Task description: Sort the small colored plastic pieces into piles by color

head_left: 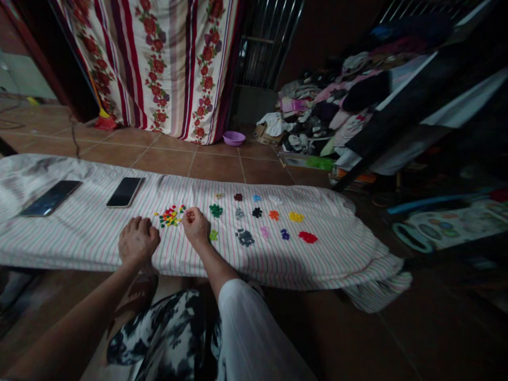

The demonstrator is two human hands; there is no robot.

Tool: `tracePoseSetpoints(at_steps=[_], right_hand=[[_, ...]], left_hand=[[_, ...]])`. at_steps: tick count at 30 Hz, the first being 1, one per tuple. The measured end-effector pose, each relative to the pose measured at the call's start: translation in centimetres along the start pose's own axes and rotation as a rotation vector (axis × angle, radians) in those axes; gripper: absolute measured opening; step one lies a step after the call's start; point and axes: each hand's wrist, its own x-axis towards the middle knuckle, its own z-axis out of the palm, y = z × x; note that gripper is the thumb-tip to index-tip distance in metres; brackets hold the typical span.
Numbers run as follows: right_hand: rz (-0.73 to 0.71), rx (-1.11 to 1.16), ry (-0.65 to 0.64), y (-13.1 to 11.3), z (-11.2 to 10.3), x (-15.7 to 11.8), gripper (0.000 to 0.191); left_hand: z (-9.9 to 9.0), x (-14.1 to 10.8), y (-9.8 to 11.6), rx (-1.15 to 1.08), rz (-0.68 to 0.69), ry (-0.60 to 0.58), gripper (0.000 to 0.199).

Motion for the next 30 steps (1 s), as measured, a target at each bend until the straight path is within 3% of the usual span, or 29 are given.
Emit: tracePoseSetpoints(at_steps=[6, 9, 14, 18, 22, 26, 30], right_hand=[[-0.18, 0.148, -0.09, -0.4, -0.8, -1.8, 0.008], [-0.185, 0.242, -0.038, -0.5, -2.5, -1.2, 0.007], [-0.133, 0.309, 0.175, 1.5, -9.6, 0.1, 0.013], [0.02, 0.251, 0.407, 5.8, -16.0, -0.6, 0.024], [0.182, 0.124, 0.503, 9.8, -19.6, -2.0, 0.026], [0.26, -0.068, 0.432, 11.8, -20.9, -3.1, 0.026], [0.36, -0.278, 0.32, 12.2, -21.4, -3.9, 0.026]], left_hand=[[-0.2, 0.1, 0.0, -0.003, 0.013, -0.03, 0.034], [-0.3, 0.1, 0.0, -0.017, 0.011, -0.044, 0.031], [-0.8, 0.1, 0.2, -0.023, 0.006, -0.069, 0.031], [-1.3, 0.0, 0.4, -0.008, 0.028, -0.087, 0.031], [-1.9, -0.1, 0.8, 0.035, 0.035, -0.132, 0.033], [-2.0, -0.4, 1.1, 0.076, 0.027, -0.135, 0.035], [-1.5, -1.1, 1.2, 0.128, 0.022, -0.092, 0.04]])
